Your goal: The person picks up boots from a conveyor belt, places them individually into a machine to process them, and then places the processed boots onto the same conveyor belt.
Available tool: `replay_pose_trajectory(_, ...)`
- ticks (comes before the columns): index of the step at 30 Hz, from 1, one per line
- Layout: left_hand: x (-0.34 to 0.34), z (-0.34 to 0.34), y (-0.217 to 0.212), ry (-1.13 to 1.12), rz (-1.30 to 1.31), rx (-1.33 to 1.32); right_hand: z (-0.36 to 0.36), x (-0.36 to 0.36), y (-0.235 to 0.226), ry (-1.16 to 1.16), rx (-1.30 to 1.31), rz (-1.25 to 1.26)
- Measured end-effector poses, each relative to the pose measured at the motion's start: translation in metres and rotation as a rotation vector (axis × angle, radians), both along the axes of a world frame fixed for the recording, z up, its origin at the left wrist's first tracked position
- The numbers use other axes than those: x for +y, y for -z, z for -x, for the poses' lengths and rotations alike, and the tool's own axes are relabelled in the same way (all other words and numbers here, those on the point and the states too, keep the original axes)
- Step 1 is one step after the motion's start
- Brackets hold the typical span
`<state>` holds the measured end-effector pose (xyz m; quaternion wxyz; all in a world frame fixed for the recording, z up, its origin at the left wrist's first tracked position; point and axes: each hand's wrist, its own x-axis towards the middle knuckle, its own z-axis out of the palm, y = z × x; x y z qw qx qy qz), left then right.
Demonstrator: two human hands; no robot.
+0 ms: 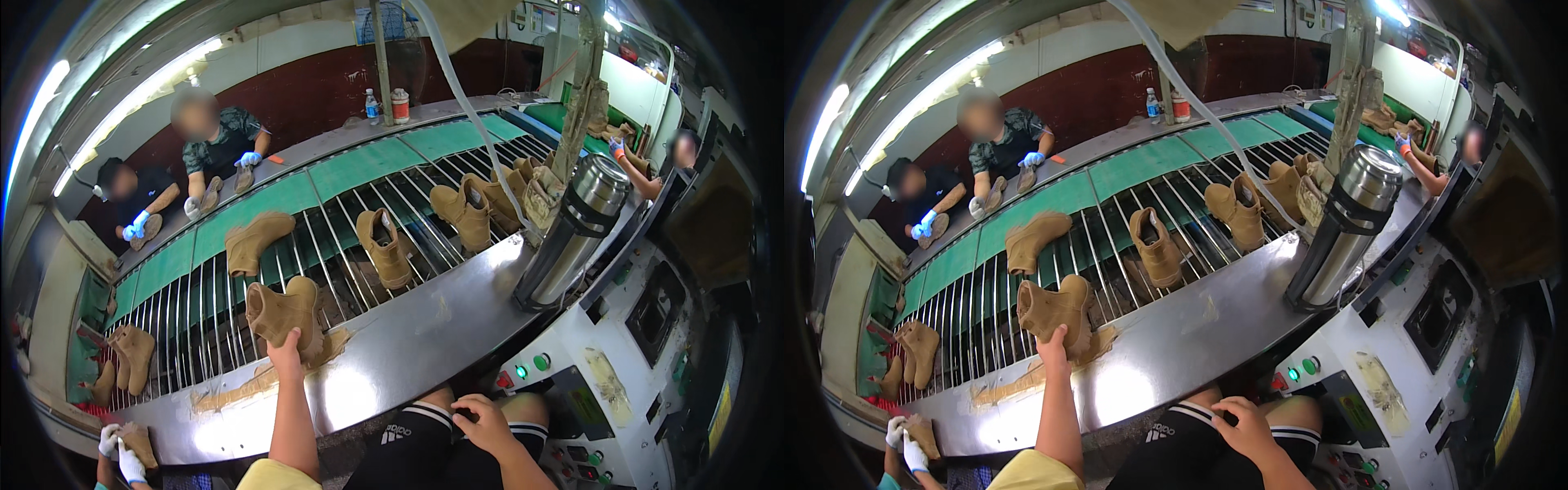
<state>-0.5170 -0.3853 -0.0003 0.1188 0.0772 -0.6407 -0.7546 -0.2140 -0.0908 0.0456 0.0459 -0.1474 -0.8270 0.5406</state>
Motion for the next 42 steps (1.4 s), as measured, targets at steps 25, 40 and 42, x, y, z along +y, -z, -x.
replay_pose_trajectory(25, -0.108, 0.250, 0.056, 0.198, 0.322, -0.368, 0.236, -0.089, 0.089, -0.178, 0.337, -0.344)
replay_pose_trajectory(40, -0.080, 0.344, 0.063, -0.063, 0.136, -0.458, 0.236, -0.079, 0.091, -0.185, 0.320, -0.321)
replay_pose_trajectory(42, -0.062, 0.331, 0.016, -0.111, 0.349, -0.344, 0.234, -0.079, 0.090, -0.183, 0.304, -0.330)
